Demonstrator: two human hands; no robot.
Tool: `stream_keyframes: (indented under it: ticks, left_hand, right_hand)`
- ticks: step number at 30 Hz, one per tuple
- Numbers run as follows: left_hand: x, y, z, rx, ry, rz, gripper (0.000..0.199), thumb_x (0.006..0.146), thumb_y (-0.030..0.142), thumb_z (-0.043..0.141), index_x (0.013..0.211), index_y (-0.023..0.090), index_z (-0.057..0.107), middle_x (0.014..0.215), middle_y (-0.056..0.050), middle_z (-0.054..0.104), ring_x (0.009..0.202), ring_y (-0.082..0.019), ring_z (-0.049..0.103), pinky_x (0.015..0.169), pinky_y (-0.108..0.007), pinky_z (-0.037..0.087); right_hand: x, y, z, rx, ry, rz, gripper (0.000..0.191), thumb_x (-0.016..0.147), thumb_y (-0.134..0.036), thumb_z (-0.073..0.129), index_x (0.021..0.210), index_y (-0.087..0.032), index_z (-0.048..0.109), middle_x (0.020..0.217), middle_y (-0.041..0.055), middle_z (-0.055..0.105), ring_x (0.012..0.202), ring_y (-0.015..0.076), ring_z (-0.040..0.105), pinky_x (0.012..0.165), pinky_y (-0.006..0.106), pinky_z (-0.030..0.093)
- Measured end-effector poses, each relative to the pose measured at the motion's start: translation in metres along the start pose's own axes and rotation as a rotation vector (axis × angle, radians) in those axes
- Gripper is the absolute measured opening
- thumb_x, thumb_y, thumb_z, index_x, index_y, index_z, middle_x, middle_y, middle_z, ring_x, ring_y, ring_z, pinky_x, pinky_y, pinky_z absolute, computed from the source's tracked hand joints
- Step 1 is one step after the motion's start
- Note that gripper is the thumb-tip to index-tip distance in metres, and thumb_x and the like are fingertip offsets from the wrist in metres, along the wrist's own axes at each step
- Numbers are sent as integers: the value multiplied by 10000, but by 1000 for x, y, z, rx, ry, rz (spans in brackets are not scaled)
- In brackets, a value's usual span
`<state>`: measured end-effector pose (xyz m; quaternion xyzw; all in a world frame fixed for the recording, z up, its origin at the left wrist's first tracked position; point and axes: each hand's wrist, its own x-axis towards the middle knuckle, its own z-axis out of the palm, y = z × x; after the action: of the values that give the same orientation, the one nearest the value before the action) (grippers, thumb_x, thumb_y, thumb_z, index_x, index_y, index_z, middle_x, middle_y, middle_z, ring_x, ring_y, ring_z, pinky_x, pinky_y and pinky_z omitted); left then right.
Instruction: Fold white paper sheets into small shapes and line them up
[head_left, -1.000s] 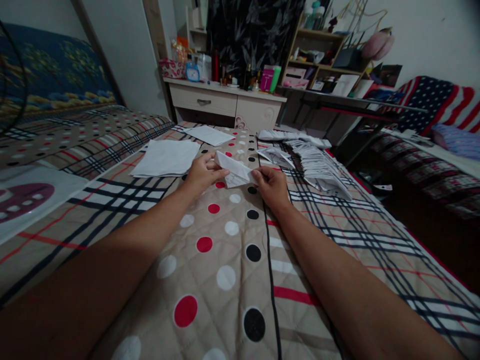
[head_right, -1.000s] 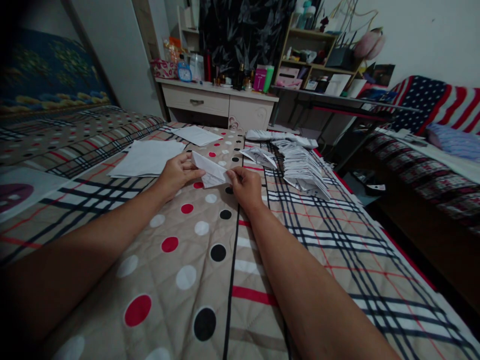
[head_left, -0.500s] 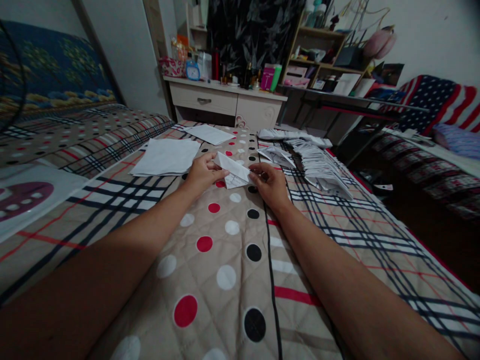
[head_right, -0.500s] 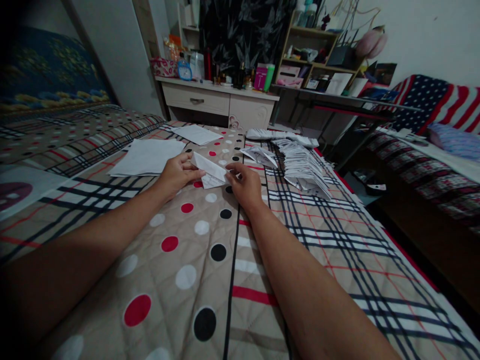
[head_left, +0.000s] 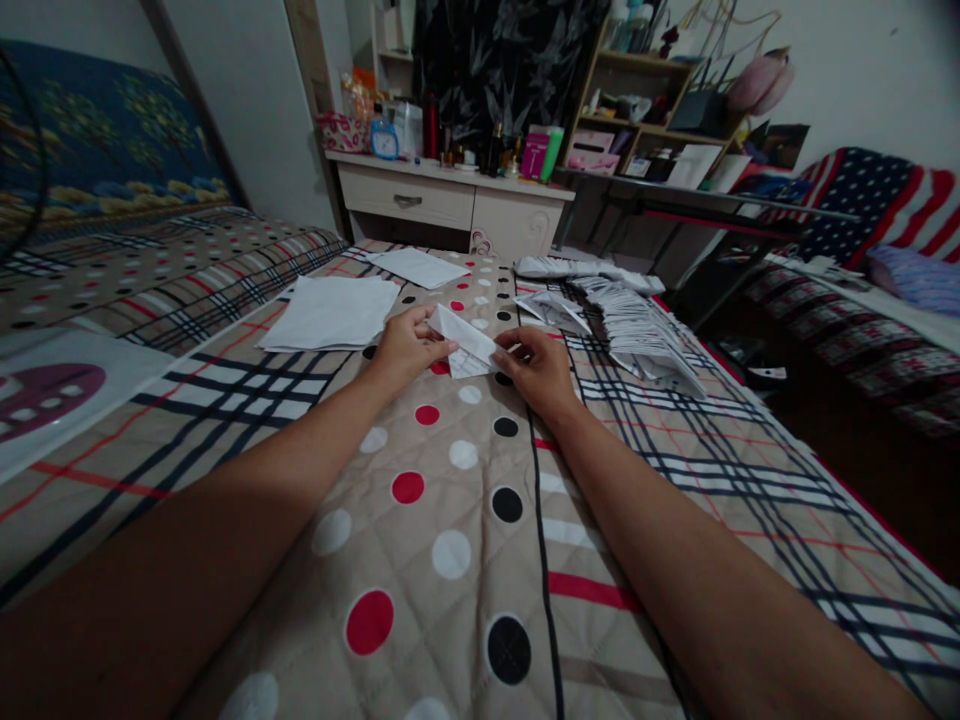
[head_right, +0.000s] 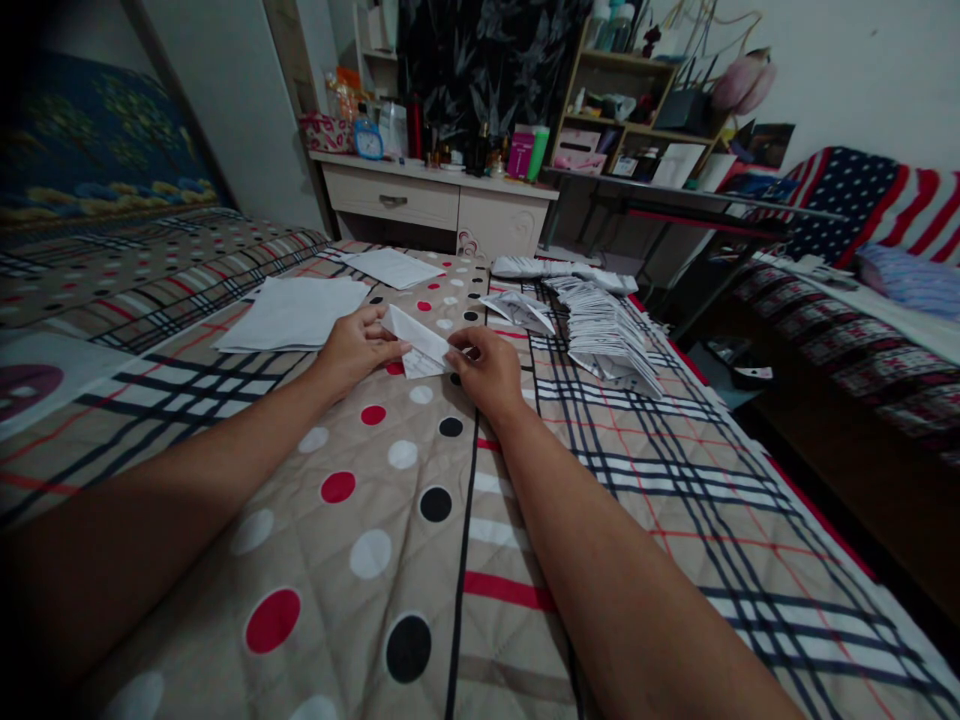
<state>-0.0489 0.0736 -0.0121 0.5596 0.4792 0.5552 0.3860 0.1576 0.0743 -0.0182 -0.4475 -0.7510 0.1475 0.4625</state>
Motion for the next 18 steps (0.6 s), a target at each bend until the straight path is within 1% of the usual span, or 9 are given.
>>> stream_keyframes:
  ticks: [4,9,12,18]
  left_hand:
    - [-1,2,0,25,-34,36,525,578,215,821,1058,128,628,811,-44,718,702,-182,693,672,-308,587]
    - [-1,4,0,102,-41,106,476,580,214,808,1014,130,632,823,-51,721,710,-178,687,665,-297,582]
    - [-1,4,0,124,-42,123,463,592,207,794,1017,129,628,820,-50,722,699,-172,684,655,-288,579]
    - [0,3,1,131,-53,131,470,601,210,793,1029,126,618,805,-45,712,691,-168,678,647,-280,570]
  right_hand:
    - [0,-6,-2,-74,4,7,107,746,-243,684,836,-189,701,777,18,675,686,154,576,627,275,434]
    - [-1,-8,-3,-128,10,3,106,744,-273,696,813,-193,696,737,9,660,640,147,554,590,270,403]
    - [0,-6,-2,-139,-15,2,111,753,-284,694,820,-195,703,746,11,678,641,149,562,583,270,394]
    - [0,-4,0,-123,-107,-20,131,785,-273,673,871,-188,725,808,29,723,700,166,606,613,272,404]
